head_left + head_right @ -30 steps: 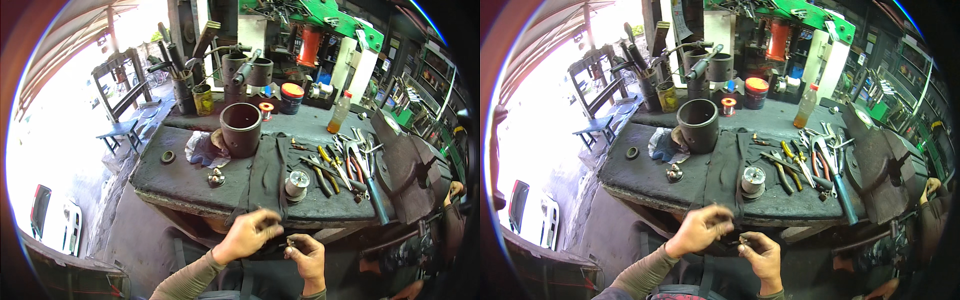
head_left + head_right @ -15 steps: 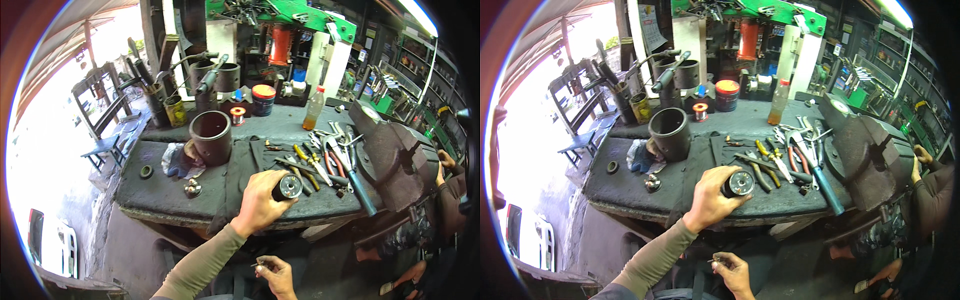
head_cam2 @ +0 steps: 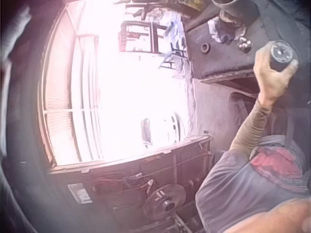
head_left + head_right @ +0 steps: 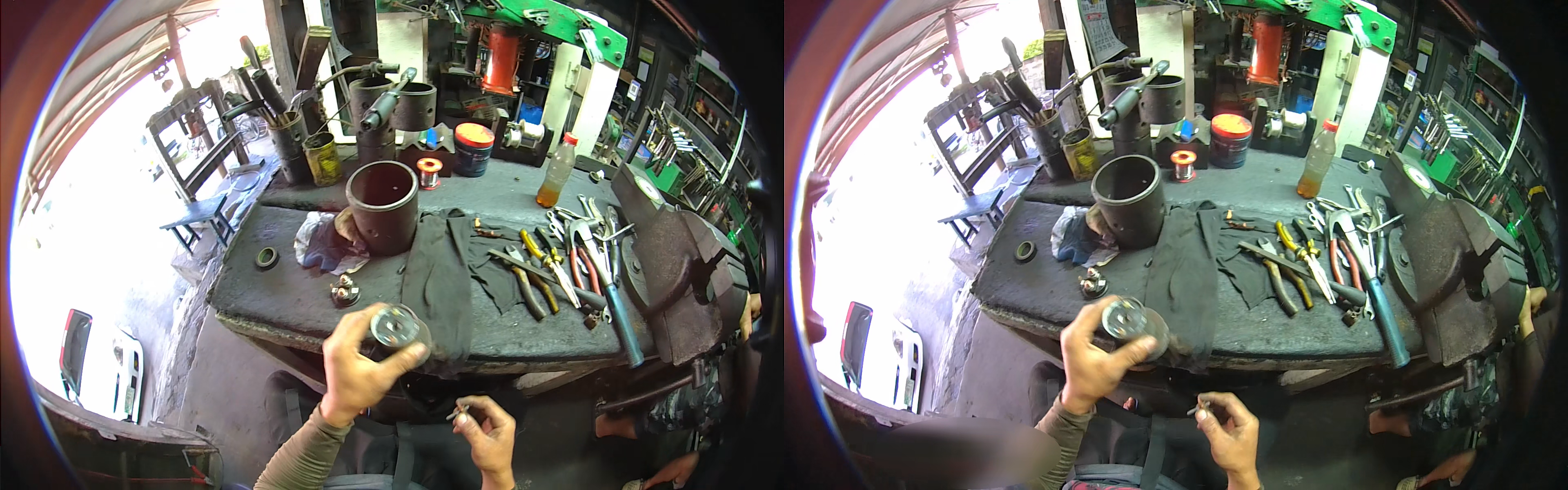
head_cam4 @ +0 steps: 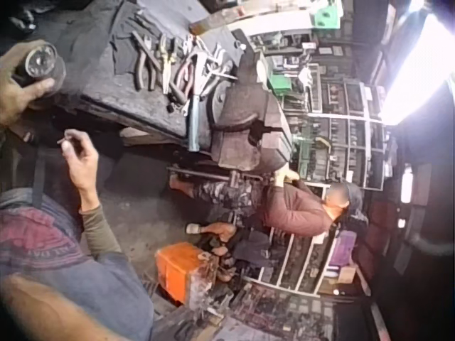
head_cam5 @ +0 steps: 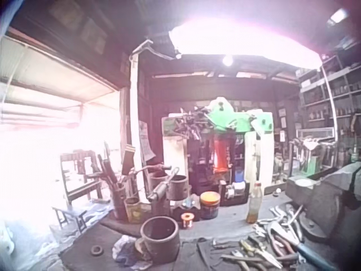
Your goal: The person assembles small electrical components on a workbench, using pliers and a hammer to secure parts. They handle a cylindrical housing and a circular metal piece, inserting and adjusting small components before joining the two main parts together.
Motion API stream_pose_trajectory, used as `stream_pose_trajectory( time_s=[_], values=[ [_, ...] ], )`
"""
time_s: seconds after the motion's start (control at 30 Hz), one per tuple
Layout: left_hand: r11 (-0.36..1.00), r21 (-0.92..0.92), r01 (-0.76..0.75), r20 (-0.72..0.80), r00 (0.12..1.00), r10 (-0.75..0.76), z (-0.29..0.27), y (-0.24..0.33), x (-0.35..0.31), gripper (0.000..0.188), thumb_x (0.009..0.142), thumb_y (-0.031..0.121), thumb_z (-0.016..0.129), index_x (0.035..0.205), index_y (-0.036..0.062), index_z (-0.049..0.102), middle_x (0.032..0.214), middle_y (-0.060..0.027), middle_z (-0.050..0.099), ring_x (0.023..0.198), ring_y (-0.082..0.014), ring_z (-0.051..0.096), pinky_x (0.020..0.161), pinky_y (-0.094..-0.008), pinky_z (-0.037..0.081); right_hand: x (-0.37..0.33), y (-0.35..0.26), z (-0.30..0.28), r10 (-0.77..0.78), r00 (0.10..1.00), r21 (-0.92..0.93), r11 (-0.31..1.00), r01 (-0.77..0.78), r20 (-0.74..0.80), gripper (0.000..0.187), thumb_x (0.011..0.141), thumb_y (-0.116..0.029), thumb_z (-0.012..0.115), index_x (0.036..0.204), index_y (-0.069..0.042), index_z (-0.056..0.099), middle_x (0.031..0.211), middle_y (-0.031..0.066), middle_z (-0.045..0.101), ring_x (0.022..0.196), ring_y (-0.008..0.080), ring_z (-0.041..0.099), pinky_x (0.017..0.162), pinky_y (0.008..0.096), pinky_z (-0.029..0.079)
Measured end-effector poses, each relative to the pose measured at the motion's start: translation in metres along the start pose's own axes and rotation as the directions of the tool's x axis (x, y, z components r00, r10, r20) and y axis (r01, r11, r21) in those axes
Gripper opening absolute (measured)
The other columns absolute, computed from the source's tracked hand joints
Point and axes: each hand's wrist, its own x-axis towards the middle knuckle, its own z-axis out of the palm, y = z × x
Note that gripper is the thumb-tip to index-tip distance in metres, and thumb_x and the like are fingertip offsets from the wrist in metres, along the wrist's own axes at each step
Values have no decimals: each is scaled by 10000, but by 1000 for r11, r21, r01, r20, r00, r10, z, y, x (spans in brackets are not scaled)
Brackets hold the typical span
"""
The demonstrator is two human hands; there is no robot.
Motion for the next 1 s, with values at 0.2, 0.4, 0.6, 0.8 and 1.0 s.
stream_pose_trajectory(
  time_s=[0.2,0.4,0.6,0.8,1.0],
  values=[
    [995,78,57,-115,992,-48,-32,-24,8,602,806,152,996,1297,-71,728,1121,-73,797,1028,-127,720,979,-320,580,77,-75,59,-486,843,-554,646,525,231,215,958,-36,775,1169,-2,752,1153,165,761,982,322,730,878,387,582],
    [969,246,-14,-131,990,47,-36,-17,4,617,745,212,1001,1276,6,763,1133,-145,783,1064,-294,718,981,-417,563,163,-50,86,-528,761,-793,241,560,376,195,944,-144,795,1069,-4,747,1139,179,726,1050,405,671,914,486,541],
    [979,205,-10,-108,994,33,-30,-17,15,604,739,210,993,1257,-5,769,1130,-150,784,1063,-293,727,980,-415,568,171,-45,78,-521,826,-861,299,412,214,190,948,-168,761,968,7,689,1020,208,684,991,427,659,871,523,529],
    [980,193,-50,-49,997,60,-22,-23,28,605,759,269,976,1252,3,748,1134,-165,781,1087,-359,699,983,-454,550,171,-69,29,-549,825,-952,160,260,133,222,973,-186,741,974,30,694,994,221,694,946,440,679,837,543,529],
    [990,137,-41,-9,999,43,-9,-31,35,608,767,298,979,1259,15,762,1115,-162,779,1087,-357,705,981,-443,554,165,-113,3,-587,800,-930,211,302,127,212,954,-78,777,1124,46,751,976,164,705,894,335,715,820,435,559]
  ],
)
